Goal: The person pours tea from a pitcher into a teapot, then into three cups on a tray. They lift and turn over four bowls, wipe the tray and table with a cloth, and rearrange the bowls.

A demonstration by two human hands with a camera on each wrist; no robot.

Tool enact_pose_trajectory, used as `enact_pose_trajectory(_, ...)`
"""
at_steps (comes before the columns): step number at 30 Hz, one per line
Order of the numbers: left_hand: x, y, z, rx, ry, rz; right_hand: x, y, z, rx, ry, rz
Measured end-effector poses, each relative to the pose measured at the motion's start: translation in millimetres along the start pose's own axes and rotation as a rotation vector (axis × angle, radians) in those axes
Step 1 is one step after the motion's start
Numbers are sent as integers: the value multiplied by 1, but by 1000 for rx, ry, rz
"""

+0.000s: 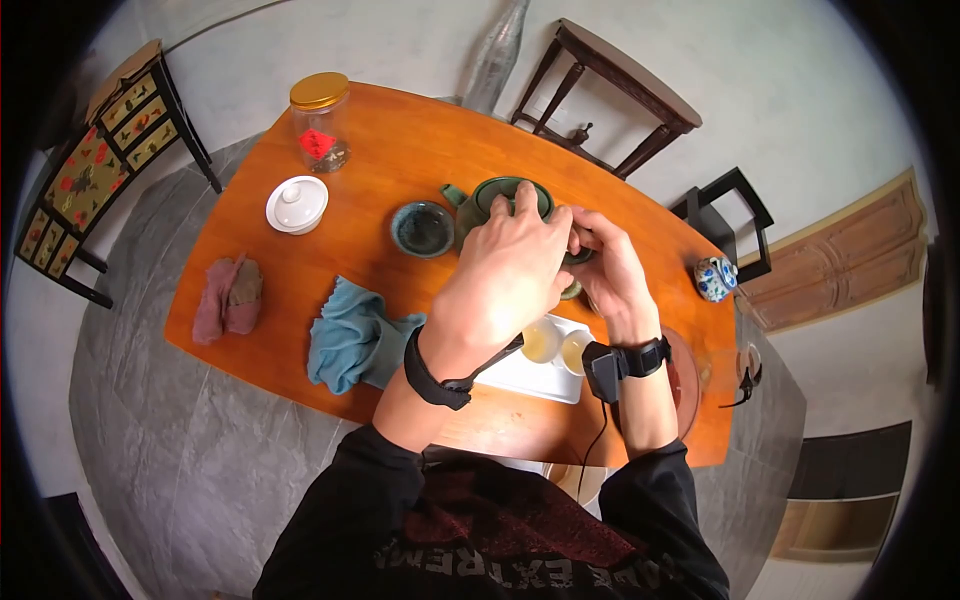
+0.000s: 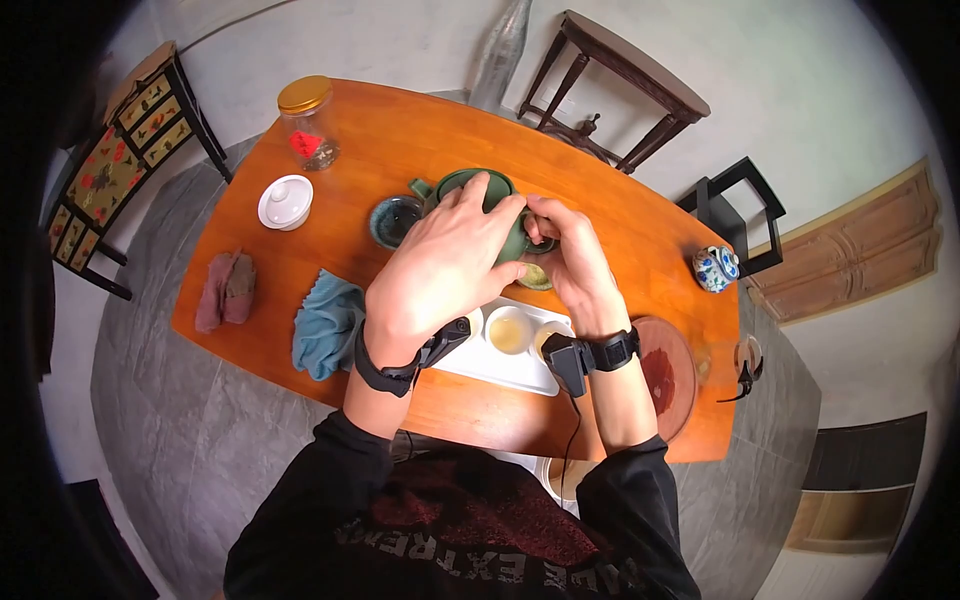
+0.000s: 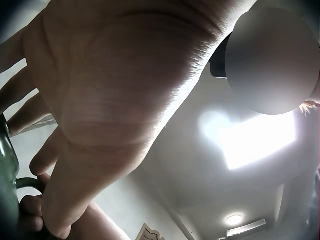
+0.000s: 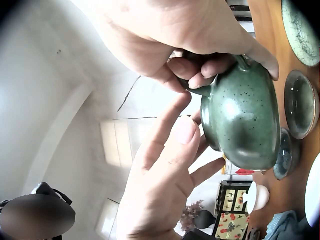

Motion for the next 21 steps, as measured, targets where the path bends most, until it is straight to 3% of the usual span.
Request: enact_pose_trajectory(21, 22, 0, -1, 11, -85, 95, -7, 14, -11, 8, 13, 43)
Point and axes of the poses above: each hand's wrist, its own z-axis away from the middle knuckle, its own y-axis out of the palm, x = y × z, the point moved 7 cm from there along -z, towards the middle knuckle, and after that the axes turned 2 degrees about y, right-handed, at the moved point
